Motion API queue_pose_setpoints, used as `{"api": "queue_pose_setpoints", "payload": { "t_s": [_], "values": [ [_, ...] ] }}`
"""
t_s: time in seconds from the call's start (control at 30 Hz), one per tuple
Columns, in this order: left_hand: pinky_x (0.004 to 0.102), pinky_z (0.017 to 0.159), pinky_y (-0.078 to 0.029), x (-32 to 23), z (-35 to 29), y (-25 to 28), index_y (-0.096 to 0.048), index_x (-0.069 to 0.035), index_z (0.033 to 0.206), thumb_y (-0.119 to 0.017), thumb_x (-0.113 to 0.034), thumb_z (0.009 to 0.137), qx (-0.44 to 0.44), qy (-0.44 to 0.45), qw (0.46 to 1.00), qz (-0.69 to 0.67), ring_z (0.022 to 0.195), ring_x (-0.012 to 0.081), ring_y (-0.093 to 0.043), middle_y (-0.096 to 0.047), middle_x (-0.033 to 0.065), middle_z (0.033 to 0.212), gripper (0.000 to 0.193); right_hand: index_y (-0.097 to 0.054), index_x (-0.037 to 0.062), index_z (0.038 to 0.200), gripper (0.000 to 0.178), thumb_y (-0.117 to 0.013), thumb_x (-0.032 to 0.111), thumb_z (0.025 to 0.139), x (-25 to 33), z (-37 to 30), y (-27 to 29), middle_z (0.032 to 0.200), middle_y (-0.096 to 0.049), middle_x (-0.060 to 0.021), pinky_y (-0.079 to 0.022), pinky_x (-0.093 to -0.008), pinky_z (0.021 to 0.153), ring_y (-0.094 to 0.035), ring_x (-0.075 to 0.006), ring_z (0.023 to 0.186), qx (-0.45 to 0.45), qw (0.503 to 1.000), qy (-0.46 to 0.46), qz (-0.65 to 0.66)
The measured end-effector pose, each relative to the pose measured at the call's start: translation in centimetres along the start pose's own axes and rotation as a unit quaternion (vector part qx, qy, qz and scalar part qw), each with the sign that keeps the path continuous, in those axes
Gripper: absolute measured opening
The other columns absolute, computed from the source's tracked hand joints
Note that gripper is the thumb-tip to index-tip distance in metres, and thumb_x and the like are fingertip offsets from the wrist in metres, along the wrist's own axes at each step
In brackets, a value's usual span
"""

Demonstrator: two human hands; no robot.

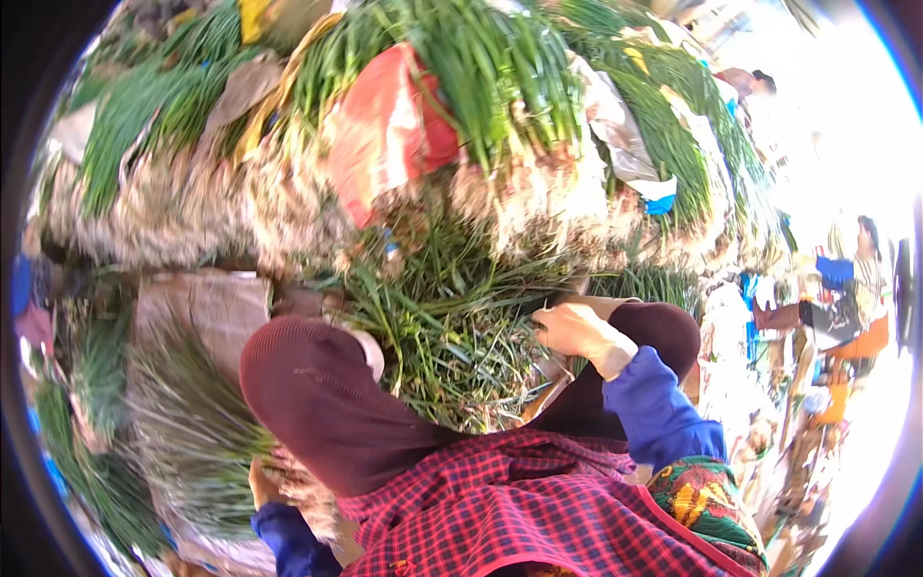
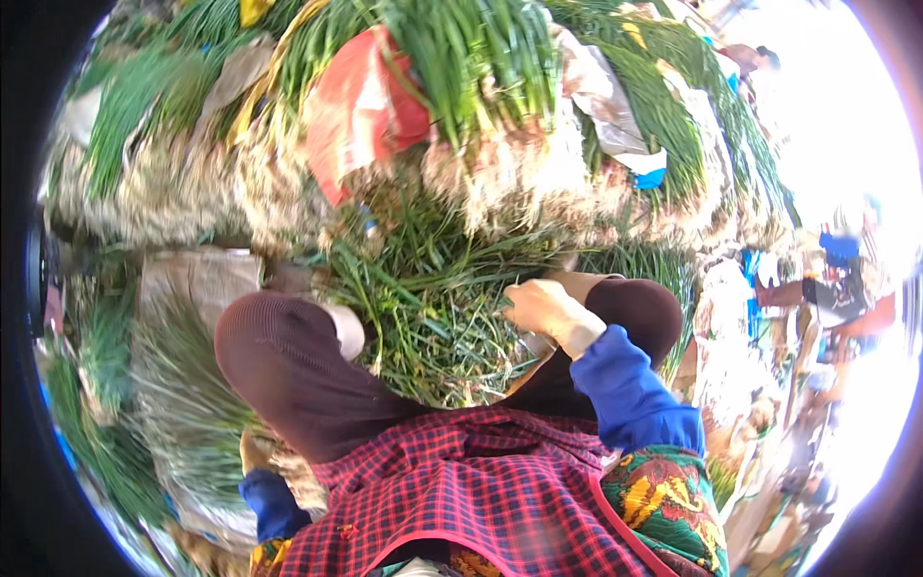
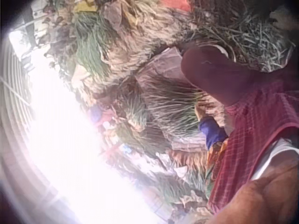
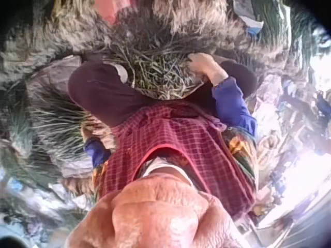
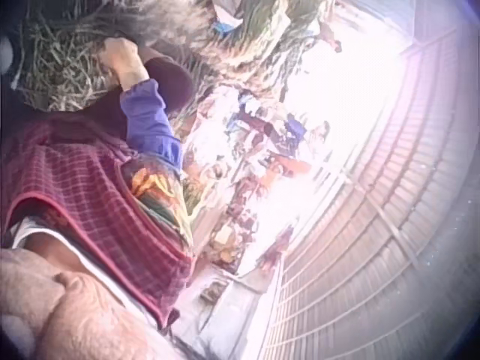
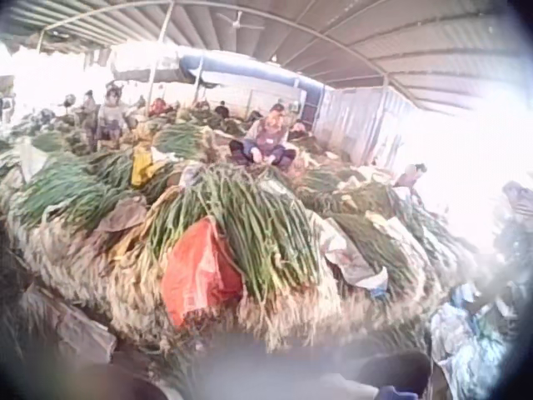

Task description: The person sits cross-legged and cleans bunches of green onions by hand. They hold the bunches, pull off dry roots and leaves, and place the cleaned vegetables aside.

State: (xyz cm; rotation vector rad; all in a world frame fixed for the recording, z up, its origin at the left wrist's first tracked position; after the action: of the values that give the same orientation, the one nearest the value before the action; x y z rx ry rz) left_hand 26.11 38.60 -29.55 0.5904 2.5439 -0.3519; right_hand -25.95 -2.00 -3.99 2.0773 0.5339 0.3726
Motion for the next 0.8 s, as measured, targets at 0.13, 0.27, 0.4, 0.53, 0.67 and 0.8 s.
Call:
{"api": "queue_pose_setpoints", "payload": {
  "t_s": [0.13, 0.27, 0.4, 0.53, 0.67, 0.8],
  "values": [
    [0.0289, 0.059, -0.043, -6.6, -2.2, 1.2, -0.059, -0.009, 0.098, -0.062, -0.029, 0.075, -0.193, -0.141, 0.971, 0.019, 0.070, 0.0160, -0.054, -0.058, 0.0038, 0.081, 0.030, -0.061, 0.0113, 0.092, 0.019, -0.050, 0.026, 0.086, -2.7, 1.3, 8.0, 0.067, -0.063, -0.0124, -0.049, -0.0382, 0.056, -0.063, -0.0282, 0.061, -0.269, 0.928, -0.020, 0.258],
    [0.0342, 0.085, -0.041, -20.6, -20.8, -19.0, -0.053, -0.005, 0.118, -0.055, -0.022, 0.083, -0.121, -0.436, 0.884, 0.119, 0.102, 0.0190, -0.055, -0.058, 0.0066, 0.111, 0.039, -0.054, 0.0007, 0.108, 0.024, -0.052, 0.014, 0.088, -4.2, 7.6, 12.3, 0.084, -0.064, -0.0121, -0.048, -0.0332, 0.059, -0.060, -0.0175, 0.068, -0.380, 0.869, -0.063, 0.311],
    [0.0278, 0.072, -0.047, -18.8, -30.2, -39.1, -0.062, 0.002, 0.101, -0.046, -0.011, 0.087, 0.144, -0.564, 0.783, 0.219, 0.082, 0.0156, -0.057, -0.062, 0.0106, 0.100, 0.025, -0.053, -0.0021, 0.113, 0.036, -0.051, 0.026, 0.091, -4.9, 10.3, 10.8, 0.084, -0.064, -0.0142, -0.049, -0.0322, 0.059, -0.057, -0.0150, 0.059, -0.366, 0.879, -0.040, 0.301],
    [0.0222, 0.047, -0.041, -12.1, -30.4, -50.8, -0.057, 0.003, 0.111, -0.045, -0.013, 0.088, 0.393, -0.318, 0.827, 0.246, 0.049, 0.0090, -0.048, -0.066, 0.0117, 0.098, 0.030, -0.060, 0.0032, 0.102, 0.027, -0.049, 0.026, 0.093, 0.7, 4.4, 11.3, 0.053, -0.050, 0.0007, -0.034, -0.0201, 0.038, -0.039, -0.0051, 0.039, -0.205, 0.682, 0.083, 0.697],
    [0.0218, 0.044, -0.037, -6.4, -25.0, -56.7, -0.054, 0.000, 0.114, -0.048, -0.028, 0.091, 0.440, -0.068, 0.871, 0.209, 0.048, 0.0071, -0.041, -0.064, 0.0119, 0.100, 0.037, -0.061, 0.0040, 0.093, 0.028, -0.049, 0.029, 0.093, 1.0, 2.6, 8.5, 0.053, -0.048, 0.0010, -0.035, -0.0221, 0.040, -0.041, -0.0055, 0.041, -0.233, 0.729, 0.123, 0.632],
    [0.0190, 0.040, -0.031, -5.7, -23.1, -57.6, -0.059, -0.004, 0.107, -0.050, -0.024, 0.091, 0.417, -0.097, 0.877, 0.220, 0.045, 0.0039, -0.039, -0.064, 0.0020, 0.078, 0.027, -0.063, 0.0078, 0.092, 0.022, -0.051, 0.026, 0.092, 4.0, 0.8, 9.3, 0.060, -0.059, -0.0067, -0.043, -0.0274, 0.046, -0.055, -0.0114, 0.050, -0.287, 0.889, 0.245, 0.259]
  ]
}}
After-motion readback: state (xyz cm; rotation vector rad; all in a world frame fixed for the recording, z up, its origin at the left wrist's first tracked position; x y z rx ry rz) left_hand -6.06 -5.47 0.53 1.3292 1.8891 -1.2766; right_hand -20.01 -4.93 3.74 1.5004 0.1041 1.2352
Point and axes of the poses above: each hand's wrist, its own z-axis towards the middle knuckle, its own y-axis out of the back of the hand, x = y × z, the point moved 4 cm from there along z, towards the middle knuckle
